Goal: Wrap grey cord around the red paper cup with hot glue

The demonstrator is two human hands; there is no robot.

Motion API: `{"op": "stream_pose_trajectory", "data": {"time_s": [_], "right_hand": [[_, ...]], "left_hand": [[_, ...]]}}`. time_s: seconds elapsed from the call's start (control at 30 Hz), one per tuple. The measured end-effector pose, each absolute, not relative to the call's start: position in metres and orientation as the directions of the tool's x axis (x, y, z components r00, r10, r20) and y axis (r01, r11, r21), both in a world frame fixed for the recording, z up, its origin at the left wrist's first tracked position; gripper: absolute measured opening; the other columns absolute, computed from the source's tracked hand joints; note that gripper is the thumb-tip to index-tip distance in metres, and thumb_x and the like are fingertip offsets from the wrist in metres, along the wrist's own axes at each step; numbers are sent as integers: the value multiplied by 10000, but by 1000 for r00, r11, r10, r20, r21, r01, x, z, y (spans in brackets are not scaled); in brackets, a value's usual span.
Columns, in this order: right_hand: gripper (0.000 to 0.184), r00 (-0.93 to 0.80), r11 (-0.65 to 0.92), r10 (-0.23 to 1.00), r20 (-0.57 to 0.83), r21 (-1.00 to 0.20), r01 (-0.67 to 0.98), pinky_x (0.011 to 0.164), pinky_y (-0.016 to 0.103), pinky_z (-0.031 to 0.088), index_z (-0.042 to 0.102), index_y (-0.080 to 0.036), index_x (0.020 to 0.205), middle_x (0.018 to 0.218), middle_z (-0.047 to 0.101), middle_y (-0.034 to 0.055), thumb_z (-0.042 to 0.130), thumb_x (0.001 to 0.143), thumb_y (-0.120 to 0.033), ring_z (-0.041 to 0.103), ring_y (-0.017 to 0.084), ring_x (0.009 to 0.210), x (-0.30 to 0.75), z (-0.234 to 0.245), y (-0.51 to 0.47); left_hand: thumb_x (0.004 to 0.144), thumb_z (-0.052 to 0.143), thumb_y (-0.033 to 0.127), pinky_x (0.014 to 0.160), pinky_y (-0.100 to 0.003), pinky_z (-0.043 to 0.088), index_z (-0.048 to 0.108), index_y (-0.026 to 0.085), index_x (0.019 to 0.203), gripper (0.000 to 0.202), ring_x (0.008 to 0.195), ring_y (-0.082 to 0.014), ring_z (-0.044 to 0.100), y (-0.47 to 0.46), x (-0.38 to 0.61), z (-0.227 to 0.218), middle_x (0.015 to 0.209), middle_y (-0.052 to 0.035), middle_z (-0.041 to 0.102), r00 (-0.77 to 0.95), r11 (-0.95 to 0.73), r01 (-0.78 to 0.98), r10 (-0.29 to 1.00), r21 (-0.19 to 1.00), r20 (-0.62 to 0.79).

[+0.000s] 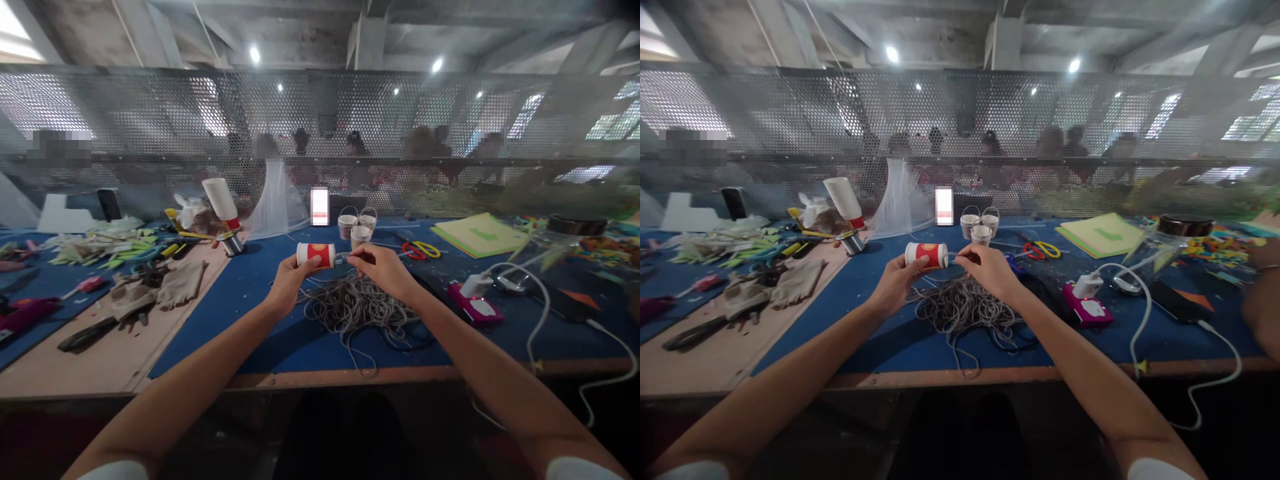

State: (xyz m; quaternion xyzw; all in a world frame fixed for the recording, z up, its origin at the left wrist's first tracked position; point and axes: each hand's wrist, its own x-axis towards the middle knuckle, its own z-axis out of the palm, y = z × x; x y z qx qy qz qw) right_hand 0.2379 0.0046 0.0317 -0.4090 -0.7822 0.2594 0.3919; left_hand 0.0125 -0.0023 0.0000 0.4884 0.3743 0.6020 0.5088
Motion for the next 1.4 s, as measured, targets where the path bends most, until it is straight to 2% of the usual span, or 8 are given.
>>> {"op": "stream_pose_trajectory", "data": {"time_s": [0.17, 0.3, 0.5, 0.73, 0.97, 1.2, 1.4], "right_hand": [[179, -383, 684, 705, 597, -431, 589, 743, 332, 440, 713, -233, 970, 901, 713, 49, 586, 955, -359, 635, 185, 800, 231, 49, -6], [171, -395, 703, 660, 638, -340, 625, 769, 338, 425, 709, -256, 994, 922, 711, 41, 573, 971, -358, 625, 189, 829, 225, 54, -7], [145, -370, 716, 643, 671, -353, 603, 774, 331, 431, 699, -263, 986, 899, 694, 29, 578, 971, -342, 616, 175, 809, 223, 53, -4], [164, -313, 685, 687, 656, -441, 579, 772, 333, 451, 699, -270, 991, 928, 691, 34, 580, 965, -381, 611, 177, 808, 226, 48, 3], [162, -300, 693, 681, 668, -458, 557, 763, 329, 453, 699, -259, 982, 905, 683, 30, 591, 958, -377, 600, 170, 789, 226, 45, 7], [138, -283, 677, 702, 654, -487, 552, 759, 328, 457, 701, -262, 969, 898, 694, 25, 601, 945, -354, 607, 174, 795, 228, 45, 8], [146, -271, 669, 710, 649, -502, 549, 746, 327, 452, 705, -255, 947, 861, 688, 23, 612, 937, -368, 595, 170, 766, 229, 44, 10]], "left_hand": [[761, 808, 406, 828, -307, 503, 760, 134, 1008, 370, 844, -191, 664, -3, 12, -2, 938, -80, 758, 17, -240, -209, 968, 948, 248], [722, 842, 377, 795, -298, 497, 770, 135, 958, 345, 797, -183, 647, -6, 12, 1, 885, -68, 752, 21, -238, -213, 969, 948, 248], [729, 837, 367, 745, -276, 489, 780, 141, 958, 327, 762, -176, 632, -8, 13, 2, 854, -58, 743, 37, -247, -180, 965, 952, 258], [727, 839, 357, 692, -253, 485, 777, 158, 912, 279, 720, -157, 620, -8, 14, 1, 806, -34, 731, 46, -253, -163, 964, 954, 264], [764, 811, 369, 696, -248, 485, 771, 163, 954, 283, 762, -160, 631, -8, 13, -3, 865, -40, 739, 93, -261, -146, 957, 954, 276], [737, 829, 370, 706, -260, 491, 771, 162, 931, 291, 747, -165, 632, -9, 13, -2, 836, -41, 735, 80, -248, -169, 961, 954, 264], [770, 804, 355, 711, -268, 501, 768, 166, 947, 261, 756, -167, 636, -8, 11, -2, 854, -43, 736, 113, -271, -163, 950, 948, 291]]}}
